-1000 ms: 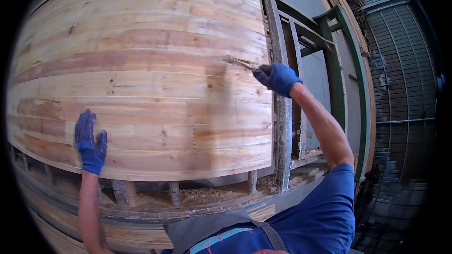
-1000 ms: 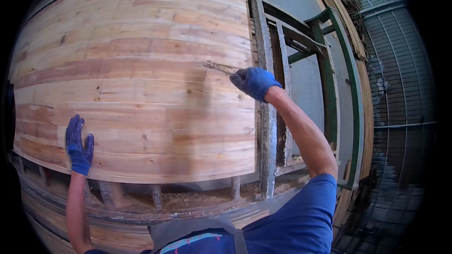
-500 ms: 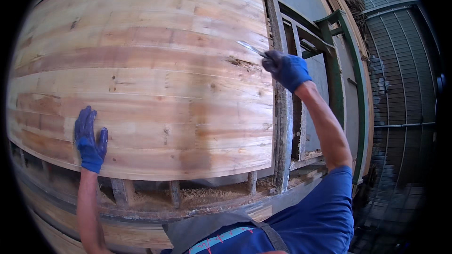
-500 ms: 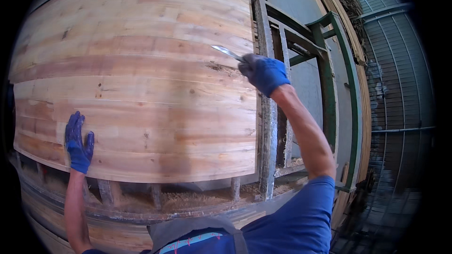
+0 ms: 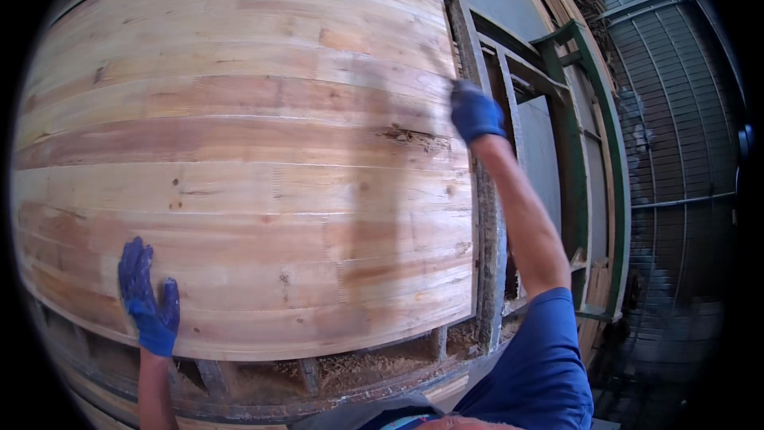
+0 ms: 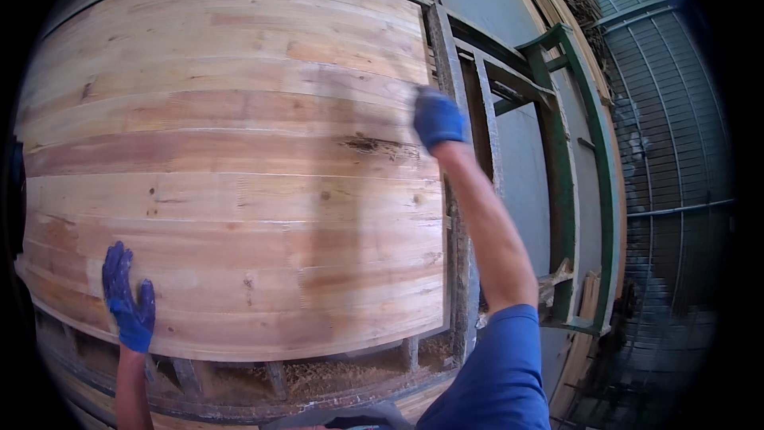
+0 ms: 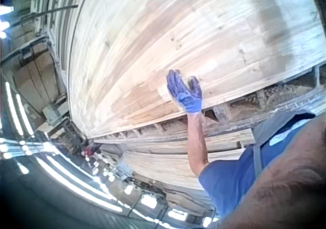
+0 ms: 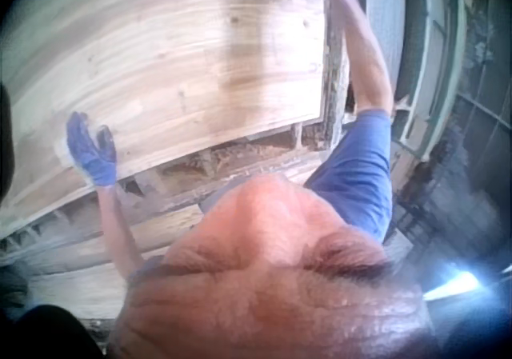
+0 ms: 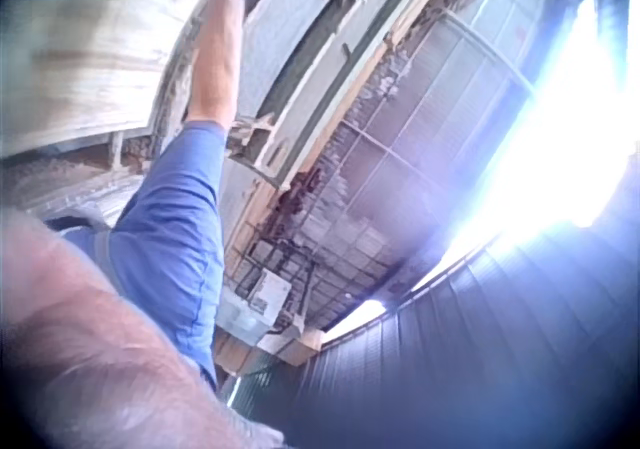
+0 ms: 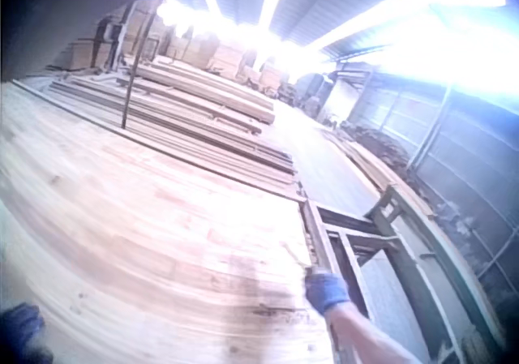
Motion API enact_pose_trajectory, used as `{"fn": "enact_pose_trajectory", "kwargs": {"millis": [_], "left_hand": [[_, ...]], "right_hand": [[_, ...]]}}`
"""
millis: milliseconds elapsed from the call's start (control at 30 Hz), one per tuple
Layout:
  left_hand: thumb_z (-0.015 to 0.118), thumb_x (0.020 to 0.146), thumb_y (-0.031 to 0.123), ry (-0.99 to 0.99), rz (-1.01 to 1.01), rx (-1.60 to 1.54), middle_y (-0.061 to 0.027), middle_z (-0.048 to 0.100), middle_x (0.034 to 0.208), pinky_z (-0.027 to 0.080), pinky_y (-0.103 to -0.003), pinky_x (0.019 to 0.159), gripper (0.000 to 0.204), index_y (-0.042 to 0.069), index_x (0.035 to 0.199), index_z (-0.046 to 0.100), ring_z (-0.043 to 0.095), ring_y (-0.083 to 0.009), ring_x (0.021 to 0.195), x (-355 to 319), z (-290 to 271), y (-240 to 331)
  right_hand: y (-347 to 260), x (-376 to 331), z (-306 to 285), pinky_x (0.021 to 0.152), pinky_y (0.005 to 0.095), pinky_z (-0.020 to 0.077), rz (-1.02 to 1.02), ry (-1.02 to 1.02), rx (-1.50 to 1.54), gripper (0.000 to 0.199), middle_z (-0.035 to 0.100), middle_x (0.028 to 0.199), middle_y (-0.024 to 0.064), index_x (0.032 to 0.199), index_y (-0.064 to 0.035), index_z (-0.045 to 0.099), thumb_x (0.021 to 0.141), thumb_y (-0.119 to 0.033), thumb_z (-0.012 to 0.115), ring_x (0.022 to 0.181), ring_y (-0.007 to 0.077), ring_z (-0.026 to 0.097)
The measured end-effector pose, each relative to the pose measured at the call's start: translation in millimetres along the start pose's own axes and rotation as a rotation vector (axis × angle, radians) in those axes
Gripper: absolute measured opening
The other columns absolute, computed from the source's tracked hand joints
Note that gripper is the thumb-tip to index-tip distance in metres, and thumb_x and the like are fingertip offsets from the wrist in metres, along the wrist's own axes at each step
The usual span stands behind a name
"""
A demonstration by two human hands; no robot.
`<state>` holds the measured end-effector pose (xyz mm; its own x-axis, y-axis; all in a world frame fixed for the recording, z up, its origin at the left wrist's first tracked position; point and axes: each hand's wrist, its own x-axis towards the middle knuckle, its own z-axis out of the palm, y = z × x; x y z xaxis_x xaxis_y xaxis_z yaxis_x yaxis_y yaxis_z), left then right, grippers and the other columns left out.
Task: The person scrapes a large wooden panel with a chisel, then measures and places a thin wooden strip into a gap. They apply a white substance from a container onto the strip and press it into place, repeating the process along the panel's edge.
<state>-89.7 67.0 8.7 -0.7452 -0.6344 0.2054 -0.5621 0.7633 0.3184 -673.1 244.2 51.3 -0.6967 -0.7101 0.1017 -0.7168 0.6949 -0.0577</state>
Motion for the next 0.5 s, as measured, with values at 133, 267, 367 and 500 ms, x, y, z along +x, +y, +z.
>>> {"fn": "enact_pose_trajectory", "kwargs": {"millis": [133, 267, 367, 500], "left_hand": [[0.059, 0.091, 0.011, 0.028, 0.029, 0.042, -0.0214, 0.049, 0.144, 0.033, -0.049, 0.113, 0.049, -0.002, 0.137, 0.049, 0.045, -0.0397, 0.134, 8.1, 4.8, 4.5], [0.066, 0.085, 0.006, 0.035, 0.177, -0.217, -0.0221, 0.056, 0.135, 0.042, -0.046, 0.107, 0.045, -0.002, 0.129, 0.056, 0.055, -0.0387, 0.123, 75.9, 19.4, 45.6], [0.07, 0.085, 0.012, 0.142, 0.394, -0.168, -0.0229, 0.053, 0.14, 0.041, -0.045, 0.107, 0.052, 0.0, 0.134, 0.055, 0.051, -0.0379, 0.13, 156.9, 55.2, 112.3], [0.071, 0.084, 0.037, 0.179, 0.123, 0.031, -0.0216, 0.05, 0.143, 0.029, -0.051, 0.115, 0.066, 0.003, 0.137, 0.053, 0.043, -0.0386, 0.136, 220.9, 145.1, 161.2]], "right_hand": [[51.4, -40.1, -35.3, 0.073, 0.0444, 0.054, -0.098, 0.154, 0.053, 0.025, 0.069, 0.093, 0.0225, 0.11, -0.0033, 0.065, 0.097, -0.022, 0.055, 0.089, 0.0357, 0.068], [-16.6, -55.3, -6.9, 0.078, 0.0402, 0.0527, 0.049, -0.285, 0.754, 0.029, 0.07, 0.093, 0.0174, 0.115, -0.0051, 0.066, 0.097, -0.027, 0.058, 0.087, 0.0296, 0.067], [-41.6, -46.4, 3.1, 0.077, 0.0382, 0.0535, -0.035, -0.347, 0.602, 0.027, 0.07, 0.091, 0.014, 0.113, -0.005, 0.066, 0.097, -0.025, 0.059, 0.085, 0.0225, 0.067], [-4.1, -50.7, -21.6, 0.078, 0.0347, 0.0541, -0.133, 0.167, 0.466, 0.026, 0.072, 0.099, 0.0144, 0.116, -0.0075, 0.066, 0.097, -0.025, 0.06, 0.089, 0.0243, 0.07]]}}
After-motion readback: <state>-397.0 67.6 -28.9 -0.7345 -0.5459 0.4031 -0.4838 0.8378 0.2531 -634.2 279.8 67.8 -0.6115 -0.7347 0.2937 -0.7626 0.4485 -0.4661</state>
